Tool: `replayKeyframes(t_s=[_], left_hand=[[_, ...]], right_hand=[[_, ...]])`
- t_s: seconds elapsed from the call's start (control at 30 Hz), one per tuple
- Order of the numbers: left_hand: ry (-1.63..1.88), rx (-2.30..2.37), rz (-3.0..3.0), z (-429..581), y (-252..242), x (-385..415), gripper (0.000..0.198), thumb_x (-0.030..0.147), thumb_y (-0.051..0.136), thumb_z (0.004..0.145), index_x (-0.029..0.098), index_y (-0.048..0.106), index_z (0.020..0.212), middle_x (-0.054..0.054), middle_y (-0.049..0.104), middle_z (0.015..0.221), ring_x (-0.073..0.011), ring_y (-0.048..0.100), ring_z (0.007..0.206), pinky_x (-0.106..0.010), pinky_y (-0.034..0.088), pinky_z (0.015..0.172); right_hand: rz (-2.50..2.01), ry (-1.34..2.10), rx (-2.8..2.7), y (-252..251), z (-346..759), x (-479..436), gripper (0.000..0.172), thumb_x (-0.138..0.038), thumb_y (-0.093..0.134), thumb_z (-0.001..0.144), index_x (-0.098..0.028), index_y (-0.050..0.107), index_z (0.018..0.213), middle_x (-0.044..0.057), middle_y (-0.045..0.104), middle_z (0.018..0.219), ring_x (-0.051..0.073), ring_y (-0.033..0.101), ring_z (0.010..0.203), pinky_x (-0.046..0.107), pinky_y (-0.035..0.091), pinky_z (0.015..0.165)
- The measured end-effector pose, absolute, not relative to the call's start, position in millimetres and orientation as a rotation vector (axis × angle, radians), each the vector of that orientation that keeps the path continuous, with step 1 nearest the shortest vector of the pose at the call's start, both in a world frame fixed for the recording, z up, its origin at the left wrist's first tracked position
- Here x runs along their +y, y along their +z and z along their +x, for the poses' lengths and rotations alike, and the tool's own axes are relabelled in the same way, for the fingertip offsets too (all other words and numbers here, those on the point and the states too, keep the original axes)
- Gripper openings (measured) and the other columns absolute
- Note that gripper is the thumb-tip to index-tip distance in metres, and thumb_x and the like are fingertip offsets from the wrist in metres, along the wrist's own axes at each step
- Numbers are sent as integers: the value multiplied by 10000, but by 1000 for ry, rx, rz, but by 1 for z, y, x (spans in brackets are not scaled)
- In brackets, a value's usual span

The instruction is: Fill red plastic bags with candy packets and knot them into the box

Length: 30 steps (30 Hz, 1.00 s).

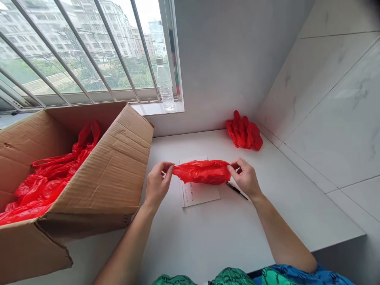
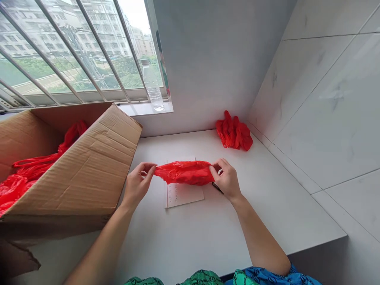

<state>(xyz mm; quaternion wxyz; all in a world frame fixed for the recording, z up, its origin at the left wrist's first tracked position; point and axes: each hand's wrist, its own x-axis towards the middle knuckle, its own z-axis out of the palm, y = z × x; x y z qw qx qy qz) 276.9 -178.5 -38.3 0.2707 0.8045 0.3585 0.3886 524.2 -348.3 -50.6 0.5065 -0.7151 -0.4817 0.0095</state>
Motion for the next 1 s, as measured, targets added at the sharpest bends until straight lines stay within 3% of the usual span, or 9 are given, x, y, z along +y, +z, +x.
replayKeyframes(t_s=[0.13,0.23,0.3,0.37,0.47,0.67,0.77,0.87,1.0], left_hand=[[1035,815,2362,285,-32,-199,325,393,538,964,247,614,1244,-80,609,1267,-226,588,1107,-335,490,854],[950,687,2538,303,-27,-215,502,382,582,939,288,480,1421,-98,481,1465,-234,590,1126,-367,482,893],[815,622,2676,313,-25,-219,495,324,607,919,300,509,1404,-82,595,1344,-235,610,1048,-380,462,879],[689,573,2760,318,-26,-216,320,253,596,910,299,654,1221,-38,710,1054,-230,613,943,-373,435,840],[787,645,2574,311,-30,-206,178,234,534,932,246,711,933,-14,689,821,-191,587,803,-334,416,781],[1157,826,1659,285,-28,-194,157,340,635,870,192,598,905,-8,617,857,-151,577,799,-256,448,748],[1157,677,1648,282,-16,-207,181,324,658,860,204,571,963,-21,611,947,-159,587,885,-270,460,825],[1160,608,1774,280,-1,-225,123,295,649,882,203,582,928,-22,595,887,-156,573,838,-270,460,794],[1152,519,1744,273,11,-243,141,310,615,927,195,567,861,-10,549,802,-137,533,731,-258,452,685]], right_hand=[[-1679,144,-1295,-48,513,-349,83,-305,613,885,-234,571,871,34,653,994,185,609,847,281,479,637],[-1661,238,-1292,-46,497,-348,249,-362,652,886,-243,566,1087,29,679,1012,195,625,870,323,499,736],[-1670,262,-1312,-45,489,-347,336,-403,668,893,-247,577,1176,20,689,951,204,627,880,369,489,836],[-1680,290,-1390,-44,488,-348,229,-402,641,923,-259,653,1102,13,692,885,205,620,862,393,469,878],[-1638,331,-1374,-45,499,-349,159,-383,610,948,-273,724,965,10,685,865,188,609,827,369,478,848],[-1602,109,-1055,-42,524,-356,209,-361,655,914,-252,692,1088,6,656,872,175,613,829,349,517,835],[-1550,-116,-1201,-28,515,-363,220,-276,650,912,-247,662,1129,35,653,980,196,628,911,375,519,856],[-1396,-402,-1353,-9,493,-371,238,-171,644,894,-243,646,1121,58,645,1007,212,624,923,379,524,816],[-1237,-320,-1671,2,462,-372,249,-118,569,926,-227,615,1146,57,673,957,206,629,881,352,514,760]])
